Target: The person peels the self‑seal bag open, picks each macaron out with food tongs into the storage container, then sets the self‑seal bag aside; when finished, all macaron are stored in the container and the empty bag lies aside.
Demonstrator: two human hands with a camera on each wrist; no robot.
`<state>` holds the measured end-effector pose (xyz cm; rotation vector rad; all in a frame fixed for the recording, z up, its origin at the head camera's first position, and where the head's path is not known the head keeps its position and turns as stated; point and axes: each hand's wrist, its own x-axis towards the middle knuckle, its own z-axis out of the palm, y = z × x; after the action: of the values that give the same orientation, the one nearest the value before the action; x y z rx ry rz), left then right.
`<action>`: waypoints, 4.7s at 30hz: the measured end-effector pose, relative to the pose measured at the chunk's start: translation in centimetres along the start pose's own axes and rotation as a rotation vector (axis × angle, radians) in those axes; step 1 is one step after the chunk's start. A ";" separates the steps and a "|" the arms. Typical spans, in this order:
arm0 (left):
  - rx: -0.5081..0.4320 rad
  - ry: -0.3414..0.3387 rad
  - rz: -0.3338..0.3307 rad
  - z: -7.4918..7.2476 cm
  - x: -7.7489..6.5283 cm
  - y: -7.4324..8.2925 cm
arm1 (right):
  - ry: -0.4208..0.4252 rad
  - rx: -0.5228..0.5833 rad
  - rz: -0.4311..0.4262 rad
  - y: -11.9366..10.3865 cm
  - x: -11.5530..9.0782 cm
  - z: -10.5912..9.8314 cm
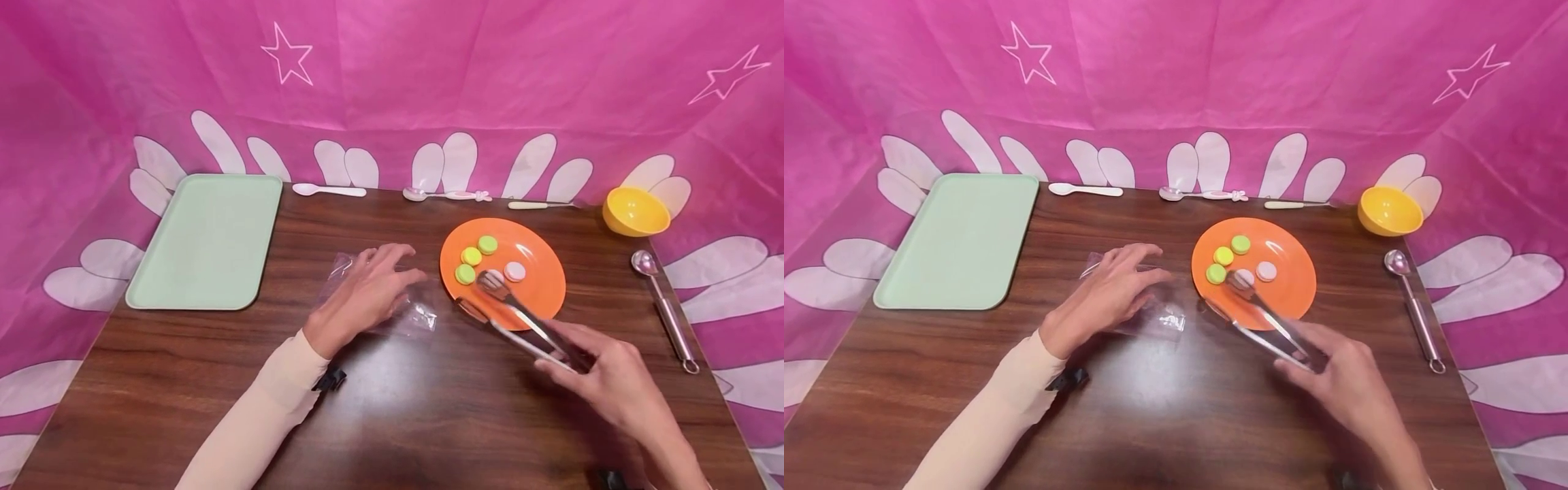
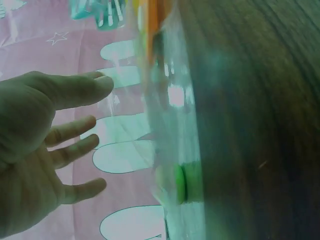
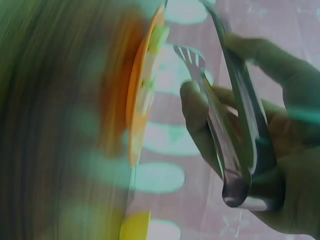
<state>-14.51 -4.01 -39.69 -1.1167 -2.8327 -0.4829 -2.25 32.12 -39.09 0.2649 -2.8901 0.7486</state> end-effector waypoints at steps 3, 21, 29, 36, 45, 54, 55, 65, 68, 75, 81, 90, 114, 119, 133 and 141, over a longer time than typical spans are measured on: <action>0.002 0.030 0.050 0.2 0.0 0.0 | -0.084 0.068 -0.076 -1.5 0.2 0.8; 0.054 -0.035 0.090 0.1 0.2 0.1 | -0.246 0.186 -0.131 -2.5 1.9 1.5; -0.062 0.079 0.121 -1.6 -1.4 -0.6 | -0.290 0.183 -0.131 -3.3 3.8 2.1; -0.120 0.072 0.087 -2.1 -1.5 -0.7 | -0.345 0.179 -0.180 -5.3 5.0 2.3; -0.166 0.059 0.091 -2.2 -1.6 -0.7 | -0.364 0.140 -0.219 -6.3 5.9 2.5; -0.205 0.037 0.075 -2.1 -1.6 -0.7 | -0.376 0.212 -0.160 -6.3 7.3 4.3; -0.207 0.045 0.070 -2.0 -1.5 -0.7 | -0.370 0.207 -0.155 -6.4 7.3 4.4; -0.293 0.121 0.084 0.1 -0.5 0.5 | -0.181 0.044 -0.218 -8.2 7.6 7.3; -0.327 0.134 0.062 0.2 -0.3 0.0 | -0.156 0.039 -0.206 -8.4 7.4 7.9; -0.292 0.007 -0.330 -0.6 -1.5 -4.4 | -0.166 0.028 -0.188 -8.2 7.6 8.5; -0.215 -0.237 -0.481 -0.2 -2.4 -6.4 | -0.204 0.035 -0.144 -8.1 8.0 8.7; -0.306 -0.269 -0.479 -1.0 -2.7 -7.4 | -0.178 0.011 -0.198 -8.3 8.9 9.0; -0.006 0.211 -0.058 0.2 -1.9 -5.2 | -0.159 -0.001 -0.178 -9.2 9.9 9.8; -0.079 0.247 -0.009 0.0 -1.6 -5.0 | -0.168 -0.001 -0.177 -9.4 10.1 9.8; -0.309 0.058 -0.361 -1.4 -2.6 -8.8 | -0.179 0.017 -0.246 -10.0 10.4 10.7; -0.330 -0.156 -0.420 0.0 -3.0 -9.9 | -0.198 -0.013 -0.198 -10.3 10.7 11.0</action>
<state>-18.99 -12.86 -42.82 -0.6003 -3.2178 -0.9575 -11.59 16.42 -41.90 0.6474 -2.9888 0.7056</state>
